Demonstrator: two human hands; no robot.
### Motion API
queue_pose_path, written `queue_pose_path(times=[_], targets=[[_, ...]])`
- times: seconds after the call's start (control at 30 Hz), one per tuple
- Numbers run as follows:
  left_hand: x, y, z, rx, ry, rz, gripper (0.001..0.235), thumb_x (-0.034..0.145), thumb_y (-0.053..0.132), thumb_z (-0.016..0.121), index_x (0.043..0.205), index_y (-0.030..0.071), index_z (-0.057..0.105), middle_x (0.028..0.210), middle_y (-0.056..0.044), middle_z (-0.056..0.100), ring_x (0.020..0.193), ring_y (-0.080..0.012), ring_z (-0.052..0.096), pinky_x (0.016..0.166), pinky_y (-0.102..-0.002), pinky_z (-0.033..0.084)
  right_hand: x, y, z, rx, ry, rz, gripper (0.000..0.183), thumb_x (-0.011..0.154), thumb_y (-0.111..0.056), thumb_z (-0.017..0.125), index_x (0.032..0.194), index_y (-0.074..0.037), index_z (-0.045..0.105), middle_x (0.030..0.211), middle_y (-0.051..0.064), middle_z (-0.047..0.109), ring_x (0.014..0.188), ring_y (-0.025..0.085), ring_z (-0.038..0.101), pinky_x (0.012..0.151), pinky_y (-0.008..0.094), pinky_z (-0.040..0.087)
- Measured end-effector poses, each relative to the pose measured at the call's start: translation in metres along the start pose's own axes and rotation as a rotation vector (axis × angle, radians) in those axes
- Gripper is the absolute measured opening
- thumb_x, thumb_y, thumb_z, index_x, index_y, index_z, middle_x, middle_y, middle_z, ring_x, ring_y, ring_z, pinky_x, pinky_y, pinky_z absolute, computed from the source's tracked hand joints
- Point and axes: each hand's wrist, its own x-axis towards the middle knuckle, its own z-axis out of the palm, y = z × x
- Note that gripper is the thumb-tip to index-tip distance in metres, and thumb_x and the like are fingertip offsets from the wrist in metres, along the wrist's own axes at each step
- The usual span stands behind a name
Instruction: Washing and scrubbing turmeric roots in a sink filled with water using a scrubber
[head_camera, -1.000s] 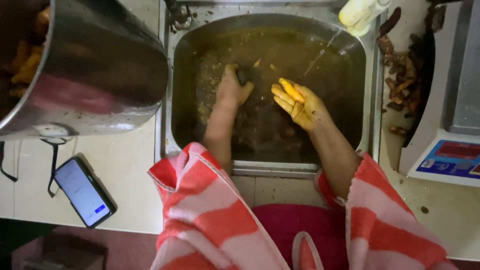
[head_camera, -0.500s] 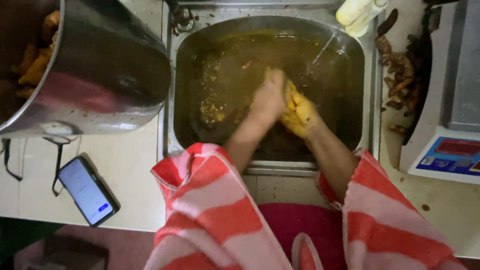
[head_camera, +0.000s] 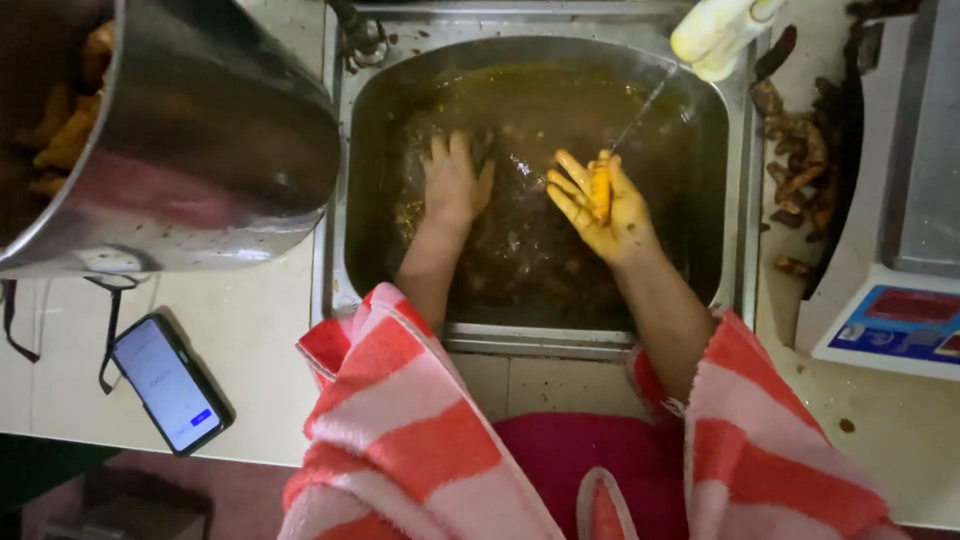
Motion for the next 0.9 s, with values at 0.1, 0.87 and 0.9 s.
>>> queue_pose_path(times=[0.1,0.87,0.9], targets=[[-0.009,-0.023,0.024,0.224,-0.294,-0.11,0.058,0.088,0.04,0.077,0.133,0.017,0.05,0.141,-0.02,0.045,0.121,-0.0511,0.059,0.097,-0.057,0.058,0.007,-0.003,-0.014,0.134,0.129,-0.003,0.037,0.1,-0.04,0.06,0.098,-0.004,0.067,0.138,0.024,0.059,0.143,0.048,0.046,0.121,0.061,0.041],[-0.066,0.11,0.055,-0.115,-0.162,0.445,0.052,0.099,0.023,0.052,0.138,-0.011,0.04,0.121,-0.037,0.056,0.086,-0.056,0.07,0.075,-0.062,0.06,0.018,0.018,-0.058,-0.254,0.207,-0.007,0.021,0.095,-0.014,0.055,0.086,0.004,0.061,0.06,0.015,0.044,0.056,0.021,0.043,0.058,0.028,0.048],[-0.056,0.106,0.047,-0.114,-0.165,0.435,0.052,0.099,0.023,0.052,0.138,-0.011,0.04,0.121,-0.037,0.056,0.086,-0.056,0.07,0.075,-0.062,0.06,0.009,0.024,-0.047,-0.254,0.211,0.003,0.021,0.095,-0.014,0.055,0.086,0.004,0.061,0.06,0.015,0.044,0.056,0.021,0.043,0.058,0.028,0.048]])
